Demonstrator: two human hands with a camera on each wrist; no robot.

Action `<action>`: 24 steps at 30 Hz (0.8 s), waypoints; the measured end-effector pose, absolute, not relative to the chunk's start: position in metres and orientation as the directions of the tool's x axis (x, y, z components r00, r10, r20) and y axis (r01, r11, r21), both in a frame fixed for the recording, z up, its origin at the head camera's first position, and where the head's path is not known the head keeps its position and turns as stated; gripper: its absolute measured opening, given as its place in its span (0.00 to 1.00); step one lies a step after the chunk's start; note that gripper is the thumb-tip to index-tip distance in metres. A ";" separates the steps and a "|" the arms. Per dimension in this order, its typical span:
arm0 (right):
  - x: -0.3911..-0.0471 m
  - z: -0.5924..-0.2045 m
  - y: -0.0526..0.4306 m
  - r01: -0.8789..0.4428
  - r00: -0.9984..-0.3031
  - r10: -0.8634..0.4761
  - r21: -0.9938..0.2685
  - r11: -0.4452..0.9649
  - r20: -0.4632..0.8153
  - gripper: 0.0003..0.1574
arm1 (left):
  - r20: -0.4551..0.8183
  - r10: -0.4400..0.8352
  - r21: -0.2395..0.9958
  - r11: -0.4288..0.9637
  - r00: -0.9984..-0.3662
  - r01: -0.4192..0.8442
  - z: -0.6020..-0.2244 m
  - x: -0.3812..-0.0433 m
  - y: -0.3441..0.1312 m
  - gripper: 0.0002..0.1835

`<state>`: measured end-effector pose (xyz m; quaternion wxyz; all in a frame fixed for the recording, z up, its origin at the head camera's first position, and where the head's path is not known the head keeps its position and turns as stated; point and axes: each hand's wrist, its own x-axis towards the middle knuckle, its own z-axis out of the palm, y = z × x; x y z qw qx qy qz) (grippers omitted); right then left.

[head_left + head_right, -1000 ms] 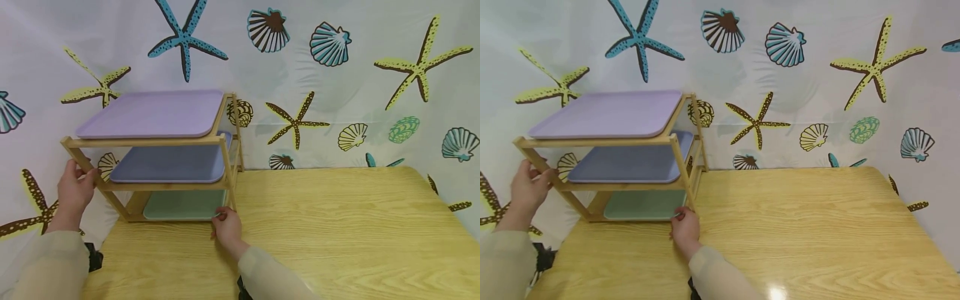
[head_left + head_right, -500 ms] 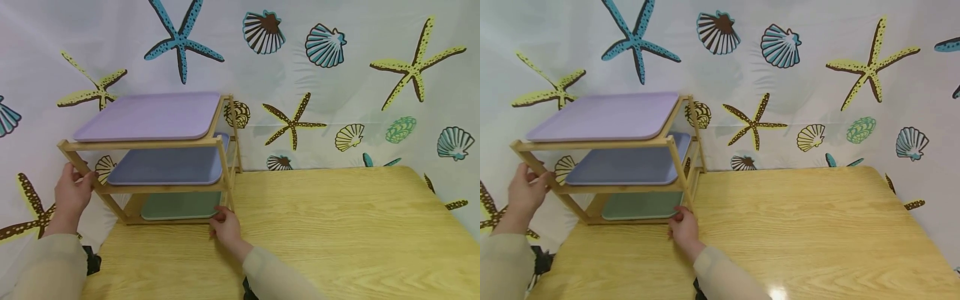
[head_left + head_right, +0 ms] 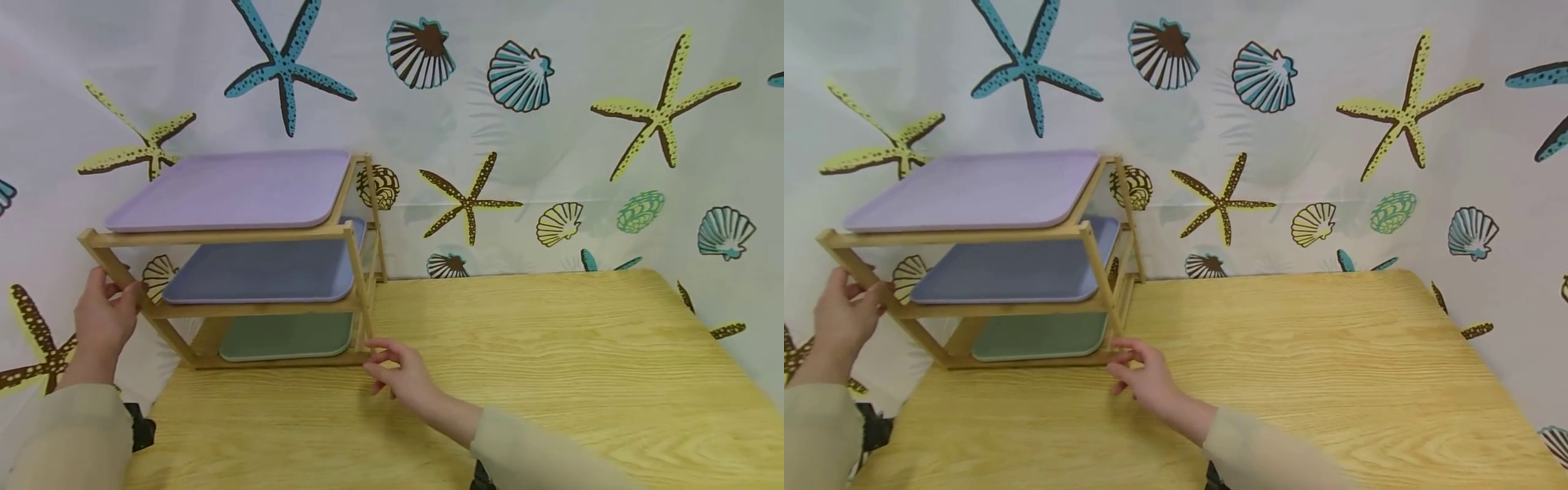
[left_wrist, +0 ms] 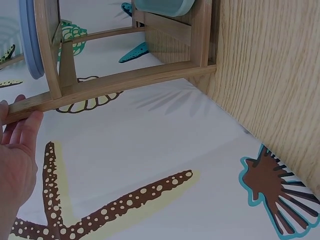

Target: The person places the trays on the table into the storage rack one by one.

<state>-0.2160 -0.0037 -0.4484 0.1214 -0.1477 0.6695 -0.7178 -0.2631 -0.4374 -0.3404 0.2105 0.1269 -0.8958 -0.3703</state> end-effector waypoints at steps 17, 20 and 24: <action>-0.195 -0.440 0.141 -0.113 -0.927 -0.369 -0.986 0.125 0.059 0.29 | 0.266 -0.477 0.704 0.690 -0.838 -0.170 -0.348 -0.254 -0.439 0.23; -0.192 -0.437 0.169 -0.148 -0.934 -0.348 -0.973 0.175 0.079 0.32 | 0.242 -0.541 0.778 0.605 -0.805 -0.173 -0.351 -0.250 -0.432 0.25; -0.188 -0.432 0.202 -0.152 -0.956 -0.284 -0.954 0.258 0.076 0.35 | 0.223 -0.659 0.945 0.328 -0.718 -0.008 -0.359 -0.236 -0.412 0.25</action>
